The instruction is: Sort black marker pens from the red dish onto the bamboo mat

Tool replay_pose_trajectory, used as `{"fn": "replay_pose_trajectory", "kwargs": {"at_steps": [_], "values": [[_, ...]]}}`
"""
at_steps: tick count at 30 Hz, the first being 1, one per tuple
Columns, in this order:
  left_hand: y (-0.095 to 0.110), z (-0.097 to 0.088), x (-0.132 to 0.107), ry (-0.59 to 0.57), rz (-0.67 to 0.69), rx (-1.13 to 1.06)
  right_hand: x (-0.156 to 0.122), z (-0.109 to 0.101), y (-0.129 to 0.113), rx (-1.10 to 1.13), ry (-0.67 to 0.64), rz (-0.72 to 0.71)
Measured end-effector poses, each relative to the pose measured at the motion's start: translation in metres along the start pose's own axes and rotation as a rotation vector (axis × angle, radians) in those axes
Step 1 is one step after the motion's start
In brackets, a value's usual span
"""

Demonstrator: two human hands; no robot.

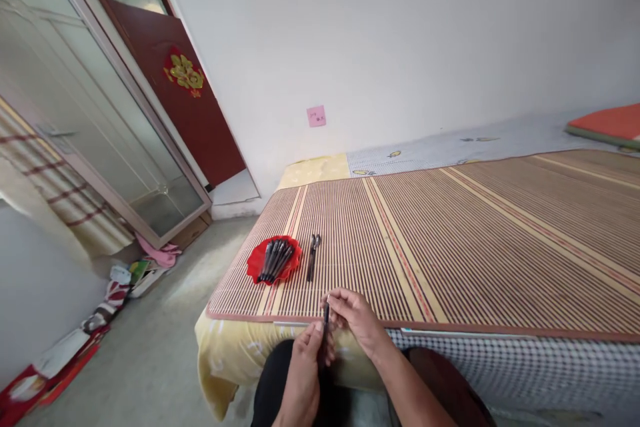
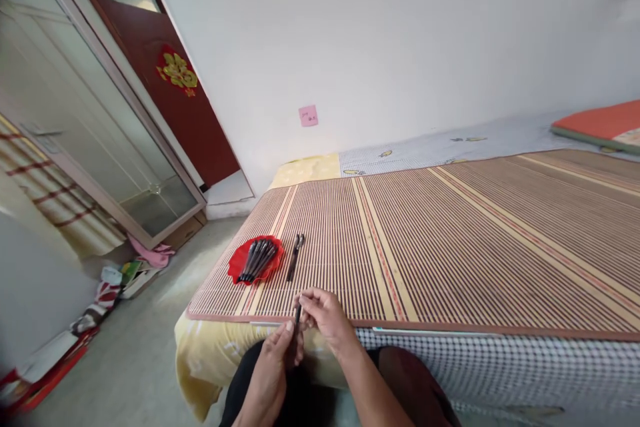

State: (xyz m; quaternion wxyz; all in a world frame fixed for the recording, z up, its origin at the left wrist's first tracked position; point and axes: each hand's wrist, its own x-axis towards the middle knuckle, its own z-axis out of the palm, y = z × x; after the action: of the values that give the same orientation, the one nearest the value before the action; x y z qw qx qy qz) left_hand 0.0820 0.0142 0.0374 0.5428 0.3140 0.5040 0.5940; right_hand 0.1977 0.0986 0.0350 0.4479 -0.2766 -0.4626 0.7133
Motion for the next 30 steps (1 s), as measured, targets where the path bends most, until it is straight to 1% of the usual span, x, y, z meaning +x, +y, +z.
{"fn": "replay_pose_trajectory", "kwargs": {"at_steps": [4,8,13,16,20,23,25,27,30], "values": [[0.000,0.010,0.001,-0.011,-0.065,-0.042,0.006,-0.008,0.002,0.090,-0.022,-0.006],[0.002,0.014,0.002,-0.038,-0.033,-0.014,0.007,-0.011,-0.001,0.102,0.018,-0.003],[0.002,0.012,0.005,-0.028,-0.016,0.072,0.006,-0.016,-0.007,0.118,0.033,0.030],[0.001,0.011,0.004,-0.034,-0.003,0.151,0.012,-0.021,-0.006,0.172,0.117,-0.029],[-0.003,0.004,-0.001,-0.068,-0.019,0.301,0.025,-0.034,-0.003,0.268,0.347,-0.165],[-0.006,-0.005,-0.005,-0.076,0.000,0.380,0.031,-0.049,-0.004,0.311,0.474,-0.225],[-0.007,-0.010,-0.006,-0.053,0.026,0.403,0.032,-0.057,-0.007,0.332,0.527,-0.256],[-0.007,-0.012,-0.004,-0.002,0.059,0.399,0.031,-0.061,-0.009,0.344,0.556,-0.276],[-0.004,-0.007,0.003,0.062,0.103,0.334,0.030,-0.055,-0.009,0.336,0.524,-0.265]]}}
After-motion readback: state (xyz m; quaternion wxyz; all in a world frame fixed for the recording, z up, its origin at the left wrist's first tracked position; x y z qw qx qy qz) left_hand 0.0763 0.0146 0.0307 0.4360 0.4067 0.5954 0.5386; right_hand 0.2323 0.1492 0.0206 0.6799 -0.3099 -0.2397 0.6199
